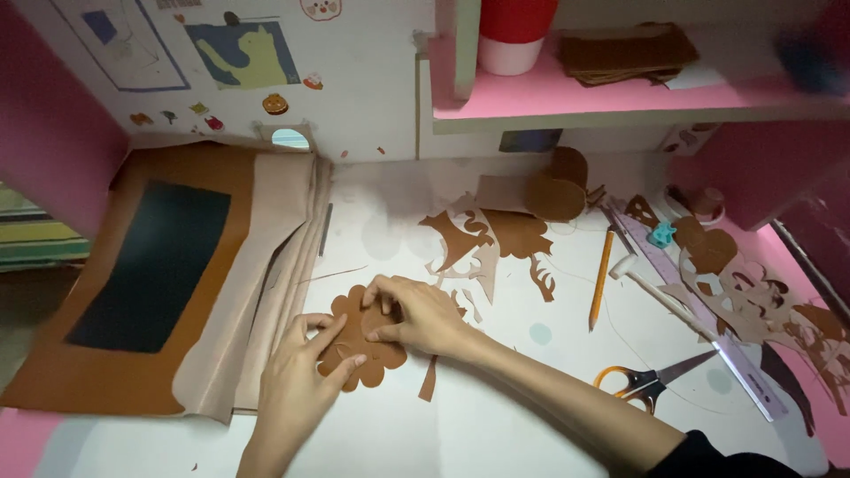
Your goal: Cutting out various shapes from leather sheets using scissors and then organizing the resulting pieces on a workspace.
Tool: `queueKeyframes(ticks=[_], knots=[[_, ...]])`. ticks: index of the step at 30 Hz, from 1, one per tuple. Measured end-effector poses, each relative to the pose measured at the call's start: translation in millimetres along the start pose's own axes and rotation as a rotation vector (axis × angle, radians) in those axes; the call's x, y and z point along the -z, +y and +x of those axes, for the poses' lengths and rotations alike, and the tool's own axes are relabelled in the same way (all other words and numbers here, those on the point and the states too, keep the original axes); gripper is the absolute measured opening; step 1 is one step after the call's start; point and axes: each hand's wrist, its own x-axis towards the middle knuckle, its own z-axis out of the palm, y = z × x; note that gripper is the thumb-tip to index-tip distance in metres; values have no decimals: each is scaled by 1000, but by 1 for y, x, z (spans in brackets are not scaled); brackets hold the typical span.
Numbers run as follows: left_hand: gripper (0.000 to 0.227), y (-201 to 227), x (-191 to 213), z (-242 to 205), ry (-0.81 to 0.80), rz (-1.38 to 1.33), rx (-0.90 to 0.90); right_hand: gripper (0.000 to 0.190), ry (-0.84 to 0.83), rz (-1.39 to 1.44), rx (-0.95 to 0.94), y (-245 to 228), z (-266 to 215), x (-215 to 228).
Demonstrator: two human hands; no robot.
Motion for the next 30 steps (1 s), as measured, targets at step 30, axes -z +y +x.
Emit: queueKeyframes(ticks=[30], knots=[[19, 1, 27, 56, -182, -95, 245, 30, 93, -372, 297, 72, -65, 52]])
